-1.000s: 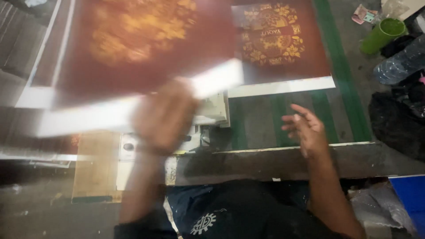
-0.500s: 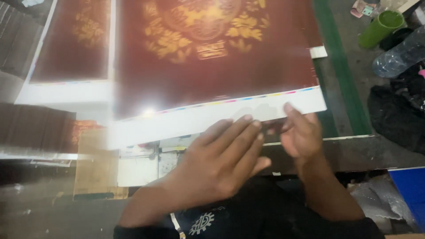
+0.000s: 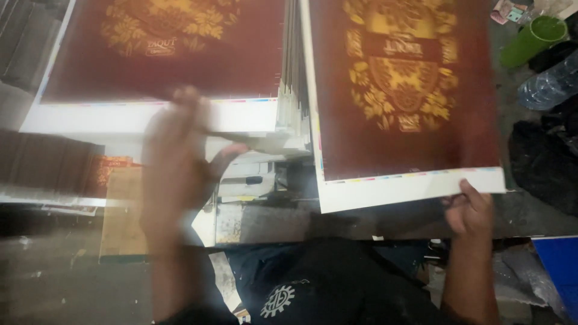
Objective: Sorting and stacking printed sheets on a workbench in a print shop.
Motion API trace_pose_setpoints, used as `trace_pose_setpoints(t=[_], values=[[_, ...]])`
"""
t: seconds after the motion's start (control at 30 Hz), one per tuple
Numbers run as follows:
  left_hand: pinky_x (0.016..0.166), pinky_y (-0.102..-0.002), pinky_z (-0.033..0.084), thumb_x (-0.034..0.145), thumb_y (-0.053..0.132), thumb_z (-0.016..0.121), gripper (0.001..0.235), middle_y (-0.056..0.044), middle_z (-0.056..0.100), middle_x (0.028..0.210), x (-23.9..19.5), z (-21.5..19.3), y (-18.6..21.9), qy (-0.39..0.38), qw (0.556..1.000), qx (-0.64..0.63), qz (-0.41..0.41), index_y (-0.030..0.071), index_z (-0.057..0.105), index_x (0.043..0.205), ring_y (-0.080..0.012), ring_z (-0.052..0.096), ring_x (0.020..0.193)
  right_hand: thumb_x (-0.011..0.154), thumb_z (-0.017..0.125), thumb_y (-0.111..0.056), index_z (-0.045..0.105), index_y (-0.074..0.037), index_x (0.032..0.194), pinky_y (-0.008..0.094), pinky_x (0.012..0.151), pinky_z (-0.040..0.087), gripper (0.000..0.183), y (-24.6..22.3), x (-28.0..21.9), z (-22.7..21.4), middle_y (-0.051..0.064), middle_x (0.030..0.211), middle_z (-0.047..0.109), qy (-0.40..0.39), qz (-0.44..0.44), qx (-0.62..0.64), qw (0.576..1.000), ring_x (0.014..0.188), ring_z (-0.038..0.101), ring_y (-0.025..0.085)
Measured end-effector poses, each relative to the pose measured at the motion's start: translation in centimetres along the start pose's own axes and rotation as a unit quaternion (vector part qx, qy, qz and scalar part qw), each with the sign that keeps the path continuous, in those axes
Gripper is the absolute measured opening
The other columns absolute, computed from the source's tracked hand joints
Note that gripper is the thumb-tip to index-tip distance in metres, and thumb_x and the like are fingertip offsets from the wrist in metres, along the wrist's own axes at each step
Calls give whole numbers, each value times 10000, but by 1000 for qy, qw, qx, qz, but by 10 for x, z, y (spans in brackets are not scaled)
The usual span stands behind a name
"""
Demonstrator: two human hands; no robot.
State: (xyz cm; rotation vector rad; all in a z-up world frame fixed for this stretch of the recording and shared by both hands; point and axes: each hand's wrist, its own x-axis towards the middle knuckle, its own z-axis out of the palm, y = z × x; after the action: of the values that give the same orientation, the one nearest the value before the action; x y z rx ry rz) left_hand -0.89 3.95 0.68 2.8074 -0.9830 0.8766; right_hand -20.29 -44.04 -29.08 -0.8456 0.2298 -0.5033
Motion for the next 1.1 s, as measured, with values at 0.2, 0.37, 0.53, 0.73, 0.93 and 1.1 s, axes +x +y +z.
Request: trace_pose_setpoints(t=[0.2, 0.37, 0.53, 0.73, 0.93, 1.1], values=[[1120, -489, 411, 1011, 469, 644, 634, -163, 595, 1483, 3, -3, -8, -123, 991, 6, -44, 52, 528, 1474, -317, 567, 1339, 1064, 587, -32, 496, -35, 1394, 373, 730, 542, 343, -24, -33, -73, 107, 1143, 674, 45, -10, -69, 997, 951, 672, 247], [1010, -431, 487, 874, 333, 697, 555, -99, 676, 1290, 6, 0, -27, -63, 998, 10, 11, 76, 609, 1357, -245, 649, 1164, 1115, 582, -15, 510, 32, 1272, 396, 772, 564, 179, -8, -38, -150, 170, 1071, 679, 52, 15, -110, 993, 839, 679, 266], [770, -369, 519, 1073, 241, 757, 229, -26, 678, 950, 7, 12, -33, 86, 995, 16, 42, 88, 692, 1230, -181, 664, 870, 1113, 601, -59, 520, 10, 1255, 365, 706, 579, 178, -6, -20, -86, 164, 1050, 686, 68, 54, -171, 982, 855, 696, 251], [580, -320, 490, 1082, 216, 789, 169, -47, 713, 851, 2, 20, -30, 132, 990, -13, 53, 60, 746, 1133, -156, 658, 714, 1090, 566, -143, 527, -1, 1374, 342, 640, 578, 321, 16, 38, -59, 144, 1130, 702, 92, 68, -298, 948, 852, 713, 252], [737, -390, 582, 853, 185, 757, 347, -129, 755, 1113, 12, -21, -12, 71, 992, -90, 47, 56, 717, 1173, -273, 720, 911, 1094, 555, -202, 494, 5, 1401, 348, 620, 570, 375, 27, 100, -50, 148, 1123, 699, 84, 74, -306, 945, 838, 721, 263], [708, -393, 563, 1040, 110, 702, 139, -83, 755, 1017, 1, 5, -35, 54, 994, -90, 8, 107, 741, 1173, -253, 723, 843, 1148, 558, -315, 449, 22, 1415, 353, 634, 574, 444, 44, 111, -88, 176, 1093, 703, 170, 132, -241, 946, 842, 729, 253]])
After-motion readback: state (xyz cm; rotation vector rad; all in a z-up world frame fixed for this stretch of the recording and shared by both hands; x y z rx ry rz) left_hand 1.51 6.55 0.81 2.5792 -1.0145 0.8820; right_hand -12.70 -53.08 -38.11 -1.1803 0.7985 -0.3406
